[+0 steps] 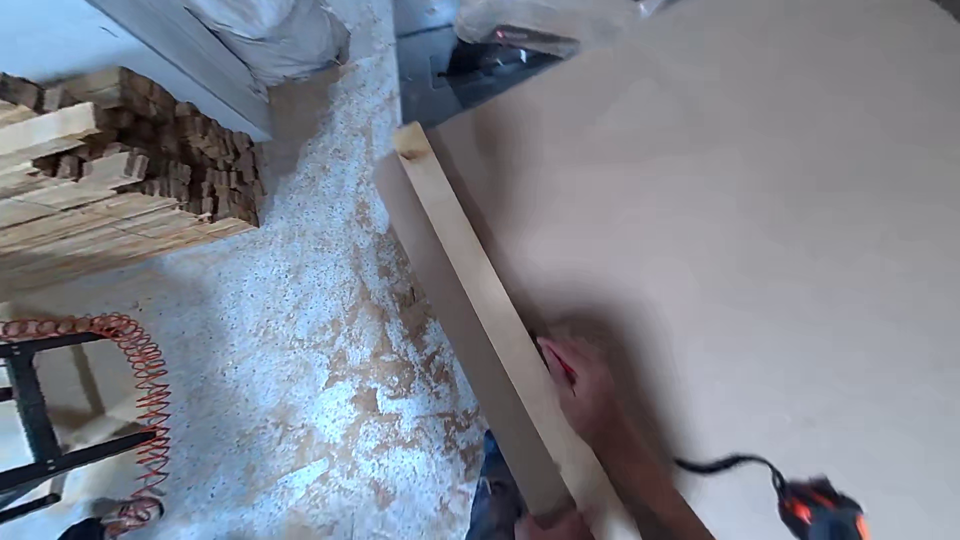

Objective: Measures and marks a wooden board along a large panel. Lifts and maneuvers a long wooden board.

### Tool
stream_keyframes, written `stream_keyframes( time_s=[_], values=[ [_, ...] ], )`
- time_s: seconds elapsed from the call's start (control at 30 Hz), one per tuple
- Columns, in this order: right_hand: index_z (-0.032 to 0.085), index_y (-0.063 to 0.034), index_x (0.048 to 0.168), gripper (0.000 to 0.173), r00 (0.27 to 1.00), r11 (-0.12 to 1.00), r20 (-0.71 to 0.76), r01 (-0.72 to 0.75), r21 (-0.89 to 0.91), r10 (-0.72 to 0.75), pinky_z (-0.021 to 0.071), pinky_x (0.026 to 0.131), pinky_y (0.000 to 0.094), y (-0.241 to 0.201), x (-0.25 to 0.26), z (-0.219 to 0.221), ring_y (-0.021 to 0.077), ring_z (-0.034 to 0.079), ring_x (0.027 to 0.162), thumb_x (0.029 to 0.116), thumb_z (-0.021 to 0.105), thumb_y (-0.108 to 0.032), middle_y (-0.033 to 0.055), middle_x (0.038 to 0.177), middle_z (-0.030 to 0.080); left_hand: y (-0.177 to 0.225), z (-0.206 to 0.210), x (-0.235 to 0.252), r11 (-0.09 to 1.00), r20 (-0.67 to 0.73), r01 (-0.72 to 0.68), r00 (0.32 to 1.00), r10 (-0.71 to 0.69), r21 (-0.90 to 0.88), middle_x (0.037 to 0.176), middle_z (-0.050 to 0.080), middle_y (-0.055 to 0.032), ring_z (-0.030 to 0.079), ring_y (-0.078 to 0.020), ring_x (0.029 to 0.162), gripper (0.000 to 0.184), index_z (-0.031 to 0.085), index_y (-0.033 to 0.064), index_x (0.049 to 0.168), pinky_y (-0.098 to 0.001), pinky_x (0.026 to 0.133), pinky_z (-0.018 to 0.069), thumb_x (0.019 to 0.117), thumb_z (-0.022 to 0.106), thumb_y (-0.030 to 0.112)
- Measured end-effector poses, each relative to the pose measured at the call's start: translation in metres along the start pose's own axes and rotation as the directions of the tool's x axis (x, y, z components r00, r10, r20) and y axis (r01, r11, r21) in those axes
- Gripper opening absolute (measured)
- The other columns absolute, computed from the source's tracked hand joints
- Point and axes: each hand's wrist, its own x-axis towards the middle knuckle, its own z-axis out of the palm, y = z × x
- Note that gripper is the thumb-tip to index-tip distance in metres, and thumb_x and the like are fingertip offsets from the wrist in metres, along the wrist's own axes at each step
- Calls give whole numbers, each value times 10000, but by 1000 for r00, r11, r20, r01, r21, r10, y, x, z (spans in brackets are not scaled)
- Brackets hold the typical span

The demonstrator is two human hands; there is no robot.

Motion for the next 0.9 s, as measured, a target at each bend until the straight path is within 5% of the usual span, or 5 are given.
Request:
stream_keyframes(
  time_s=[0.1, 0.37, 0.6, 0.9],
  values=[
    [752, -160, 1220, 283, 990, 991, 48, -132, 25, 130, 601, 841, 273, 22, -120, -44, 87, 689, 936, 1064, 537, -258, 13, 1032, 728, -8, 6, 4, 1000, -26, -28, 999, 28, -7, 989, 764, -153, 756, -247, 921, 587, 673, -56, 1116, -472, 857, 642, 673, 969, 189],
    [749, -174, 1218, 293, 938, 941, 85, -338, -11, 337, 543, 980, 339, 70, -379, -131, 141, 663, 1079, 1078, 513, -277, 20, 1083, 729, -20, 17, -3, 983, -51, -169, 984, 173, 66, 1000, 751, -168, 747, -285, 910, 496, 668, -36, 1153, -513, 811, 636, 808, 890, 242],
    [745, -218, 1231, 287, 847, 846, 59, -531, 47, 528, 514, 1031, 422, 100, -545, -176, 146, 657, 1117, 1078, 513, -292, -17, 1098, 737, -32, 19, 0, 938, 71, -333, 942, 327, 99, 1112, 732, -144, 717, -251, 1019, 515, 629, -14, 1255, -491, 892, 609, 891, 808, 304],
    [760, -202, 1164, 287, 725, 731, -94, -672, 116, 682, 529, 1027, 452, 133, -735, -217, 127, 655, 1116, 1062, 527, -334, -39, 1110, 734, -37, 15, 6, 916, 258, -381, 904, 340, 129, 1326, 669, -82, 647, -230, 1220, 602, 522, 128, 1444, -501, 1018, 553, 978, 652, 487]
  ],
)
